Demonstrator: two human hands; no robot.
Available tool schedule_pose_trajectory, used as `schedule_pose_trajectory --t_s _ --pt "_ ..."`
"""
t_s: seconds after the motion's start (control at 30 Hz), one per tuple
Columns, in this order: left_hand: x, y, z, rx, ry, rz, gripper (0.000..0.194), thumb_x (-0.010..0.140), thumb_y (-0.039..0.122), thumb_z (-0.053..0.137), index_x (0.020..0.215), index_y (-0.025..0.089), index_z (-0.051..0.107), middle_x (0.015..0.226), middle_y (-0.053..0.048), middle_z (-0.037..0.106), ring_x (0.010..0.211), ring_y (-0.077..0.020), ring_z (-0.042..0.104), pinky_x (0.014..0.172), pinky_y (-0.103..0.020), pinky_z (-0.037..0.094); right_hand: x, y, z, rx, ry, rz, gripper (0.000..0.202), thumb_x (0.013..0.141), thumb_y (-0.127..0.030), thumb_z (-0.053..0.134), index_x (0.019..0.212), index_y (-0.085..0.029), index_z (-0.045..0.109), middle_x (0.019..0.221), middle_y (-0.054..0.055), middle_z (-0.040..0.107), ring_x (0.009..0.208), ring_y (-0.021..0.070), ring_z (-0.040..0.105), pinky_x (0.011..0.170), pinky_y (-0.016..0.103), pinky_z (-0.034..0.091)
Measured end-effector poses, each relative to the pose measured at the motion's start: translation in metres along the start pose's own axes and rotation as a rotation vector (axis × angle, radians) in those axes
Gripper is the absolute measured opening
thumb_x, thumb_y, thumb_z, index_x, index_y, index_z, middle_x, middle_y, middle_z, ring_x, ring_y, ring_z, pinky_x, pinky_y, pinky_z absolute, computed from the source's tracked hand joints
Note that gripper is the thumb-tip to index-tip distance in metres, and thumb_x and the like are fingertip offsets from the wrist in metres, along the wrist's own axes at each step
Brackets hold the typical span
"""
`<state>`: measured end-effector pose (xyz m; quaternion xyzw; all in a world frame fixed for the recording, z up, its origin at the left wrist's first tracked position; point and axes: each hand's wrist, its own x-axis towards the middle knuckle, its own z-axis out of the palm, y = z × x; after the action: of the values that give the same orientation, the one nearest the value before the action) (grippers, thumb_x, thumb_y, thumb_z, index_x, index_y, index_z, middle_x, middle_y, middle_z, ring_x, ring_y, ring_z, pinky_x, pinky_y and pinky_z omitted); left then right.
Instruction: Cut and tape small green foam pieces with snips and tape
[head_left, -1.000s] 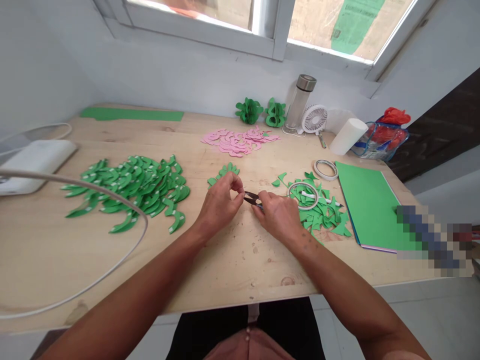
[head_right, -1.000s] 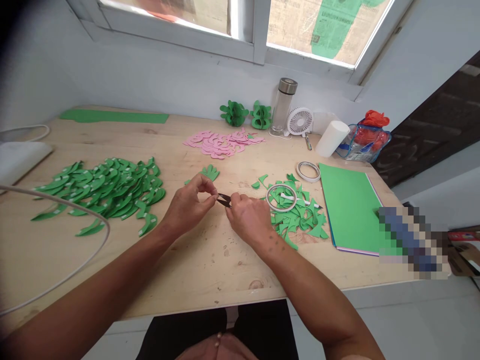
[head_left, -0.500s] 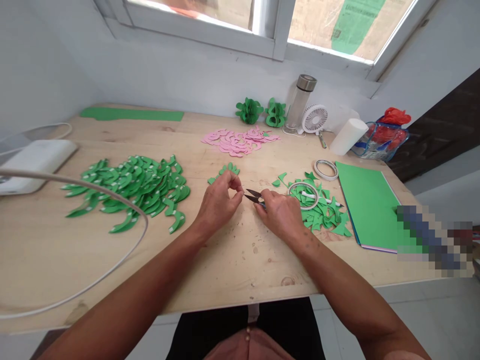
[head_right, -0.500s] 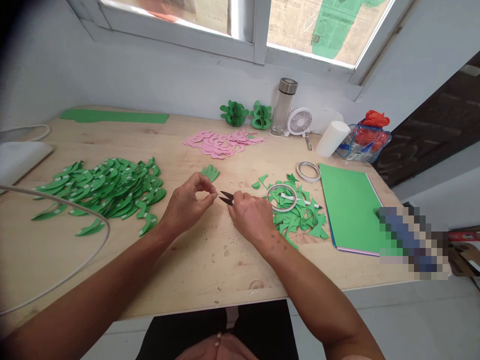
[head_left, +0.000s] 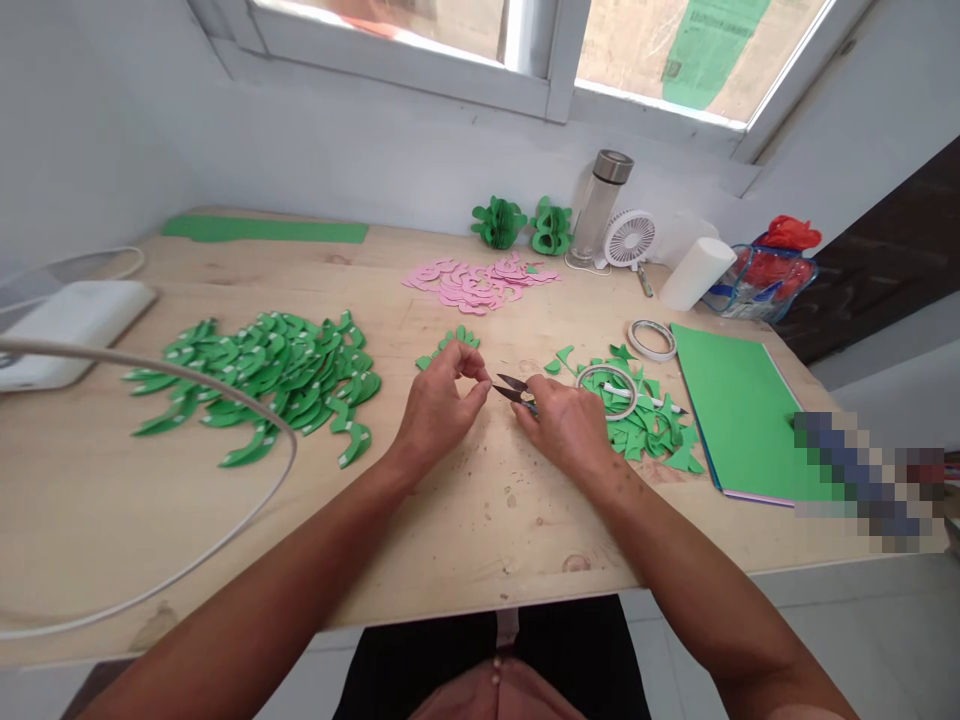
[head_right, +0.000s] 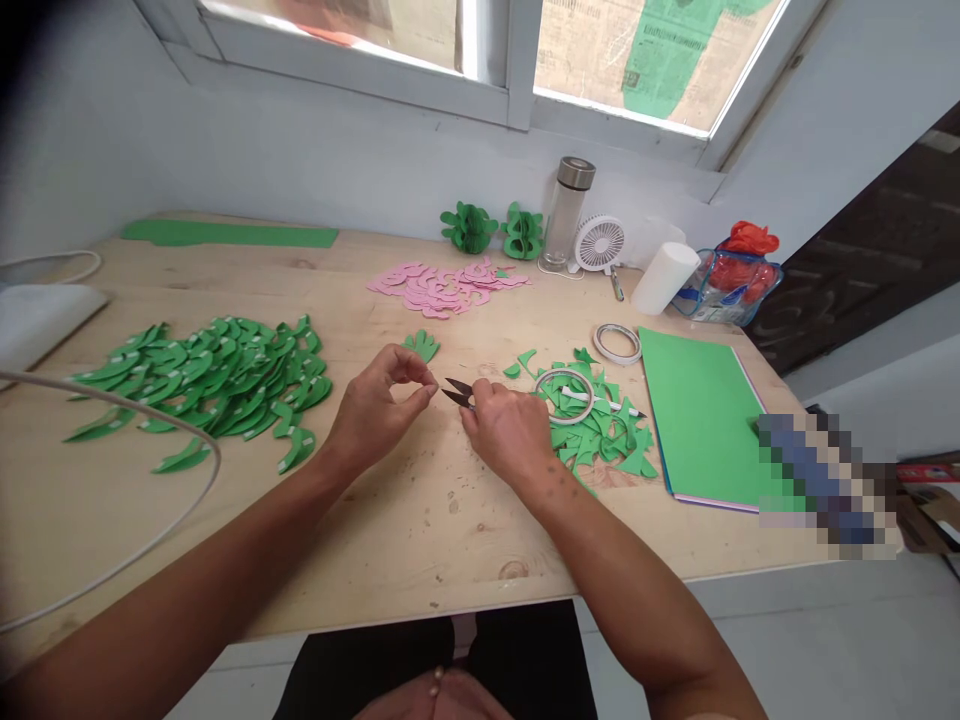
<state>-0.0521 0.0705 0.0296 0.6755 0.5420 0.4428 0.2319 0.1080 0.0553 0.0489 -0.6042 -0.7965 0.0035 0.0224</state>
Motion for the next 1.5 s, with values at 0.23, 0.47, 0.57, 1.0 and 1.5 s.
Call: schedule_pose_trajectory --t_s 0.23,0.47,0.57,1.0,1.5 --pt "0.001 0.003 0.0 -0.071 0.079 -0.019 0.011 0.074 0.018 0.056 0.08 0.022 0.048 0.077 0.002 0.06 0.076 -0.0152 0.059 0.08 -0.033 0.048 0.004 0.005 0.005 0.087 0.016 0.055 0.029 0.088 -0.043 0.047 0.102 -0.021 0.06 0.088 0.006 0.071 0.079 0.0204 0.065 0.062 0.026 0.038" --pt "0.002 -0.002 0.003 -0.24 0.2 -0.063 0.015 0.074 0.024 0.058 0.082 0.022 0.045 0.077 0.001 0.059 0.077 -0.0145 0.061 0.076 -0.031 0.048 0.008 0.009 0.012 0.446 0.055 0.041 0.027 0.083 -0.043 0.051 0.085 -0.02 0.063 0.067 -0.002 0.061 0.063 0.013 0.055 0.058 0.022 0.034" --pt "0.002 -0.004 0.003 -0.269 0.254 -0.069 0.016 0.076 0.025 0.057 0.084 0.022 0.045 0.079 0.001 0.058 0.078 -0.0144 0.061 0.076 -0.03 0.048 0.01 0.013 0.012 0.629 0.068 0.034 0.027 0.08 -0.043 0.052 0.078 -0.018 0.062 0.062 -0.004 0.054 0.058 0.011 0.049 0.055 0.02 0.032" --pt "-0.001 -0.002 0.008 -0.356 0.258 -0.063 0.018 0.073 0.022 0.06 0.086 0.021 0.046 0.076 0.002 0.058 0.078 -0.0155 0.061 0.075 -0.031 0.045 0.017 0.067 -0.005 0.489 0.234 0.261 0.034 0.077 -0.049 0.052 0.07 -0.018 0.062 0.056 -0.002 0.052 0.054 0.0123 0.044 0.051 0.023 0.028" --pt "-0.007 -0.002 0.017 -0.35 0.154 -0.045 0.016 0.075 0.023 0.058 0.087 0.021 0.048 0.076 0.001 0.061 0.079 -0.0162 0.061 0.077 -0.033 0.044 -0.019 0.079 0.016 -0.151 0.17 0.366 0.035 0.087 -0.046 0.045 0.096 -0.019 0.066 0.096 0.011 0.07 0.091 0.0258 0.061 0.065 0.03 0.037"
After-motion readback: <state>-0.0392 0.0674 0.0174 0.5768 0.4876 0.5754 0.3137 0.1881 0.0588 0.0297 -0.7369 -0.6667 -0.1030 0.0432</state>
